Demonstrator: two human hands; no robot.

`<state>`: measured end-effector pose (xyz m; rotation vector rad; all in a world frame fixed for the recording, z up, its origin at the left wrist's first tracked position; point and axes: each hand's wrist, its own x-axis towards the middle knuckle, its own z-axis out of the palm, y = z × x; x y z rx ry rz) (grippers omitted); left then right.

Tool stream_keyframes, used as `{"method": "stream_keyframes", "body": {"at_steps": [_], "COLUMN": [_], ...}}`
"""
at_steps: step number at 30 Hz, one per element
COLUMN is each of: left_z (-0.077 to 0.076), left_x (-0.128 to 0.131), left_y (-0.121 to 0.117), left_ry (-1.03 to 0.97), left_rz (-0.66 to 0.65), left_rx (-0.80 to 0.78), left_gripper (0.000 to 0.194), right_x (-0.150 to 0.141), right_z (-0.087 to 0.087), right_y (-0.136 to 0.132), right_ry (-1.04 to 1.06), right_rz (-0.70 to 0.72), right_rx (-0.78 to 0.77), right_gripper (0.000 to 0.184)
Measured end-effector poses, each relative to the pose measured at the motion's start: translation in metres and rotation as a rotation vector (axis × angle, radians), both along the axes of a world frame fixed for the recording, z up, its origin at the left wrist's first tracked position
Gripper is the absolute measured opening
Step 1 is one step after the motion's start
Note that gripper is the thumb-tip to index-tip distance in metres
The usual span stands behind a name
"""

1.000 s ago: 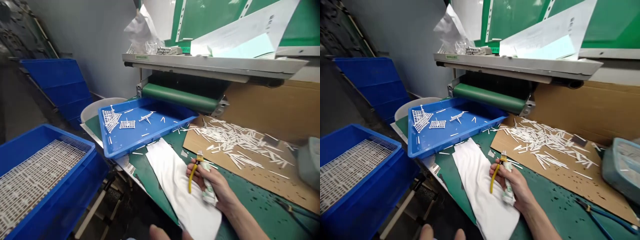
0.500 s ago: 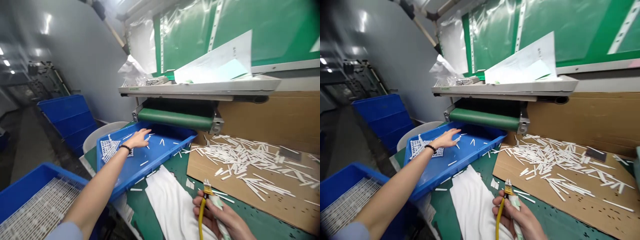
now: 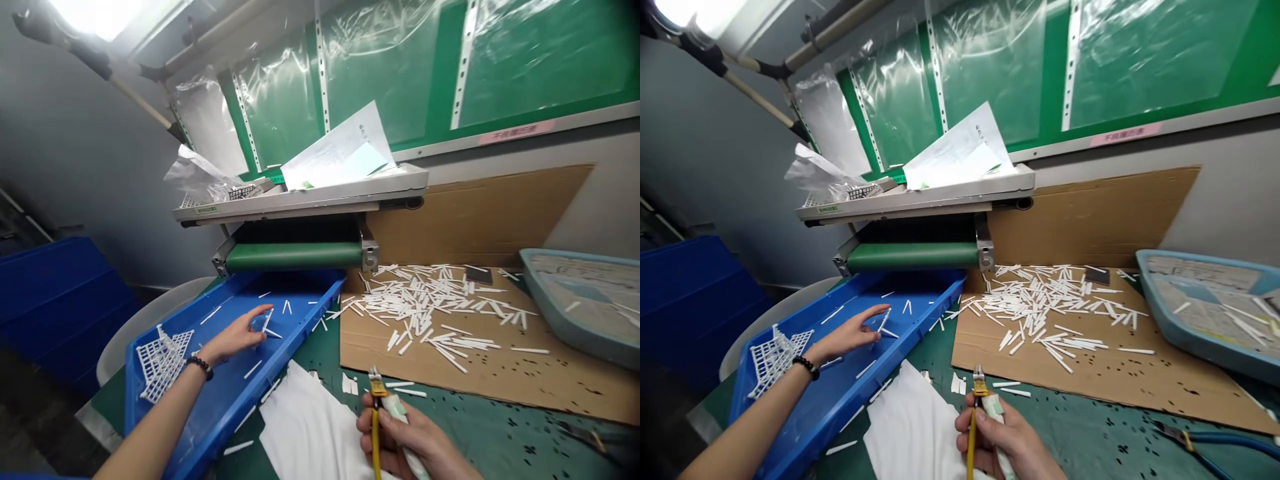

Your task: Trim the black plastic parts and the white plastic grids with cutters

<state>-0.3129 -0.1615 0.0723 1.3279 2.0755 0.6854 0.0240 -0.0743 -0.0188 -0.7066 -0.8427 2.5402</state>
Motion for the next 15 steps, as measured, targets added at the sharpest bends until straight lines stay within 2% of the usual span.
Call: {"method": "stream_keyframes", "body": {"at_steps": [4, 6, 9, 13, 15], "left_z": [-0.002, -0.002, -0.003, -0.007, -0.002], "left_x": [0.002, 0.004, 0.007, 0.012, 0.015], "left_y": [-0.009, -0.015, -0.020, -0.020, -0.019], "left_ry": [-0.026, -0.084, -0.123, 0.011, 0.136], "left_rz": [0.008, -0.003, 0.006, 0.087, 0.143], "left_rx": [-0.019, -0.046, -0.021, 0.029, 0.037], "left_gripper": [0.078, 0.085, 0.093, 0.092, 0.095], "right_x": [0.009, 0.015, 0.022, 0.036, 0.046], "right_z": [0.021, 0.032, 0.043, 0.061, 0.074], "right_y": [-0.001, -0.008, -0.023, -0.041, -0.047], "right_ry": [-0.012, 0.028, 0.140, 0.054, 0.002], "right_rz": [-0.046, -0.079, -0.080, 0.082, 0.035], "right_rx": [-0.074, -0.093, -0.028, 0.083, 0.141], "right_gripper": [0.036, 0.044, 0.059, 0.053, 0.052]}}
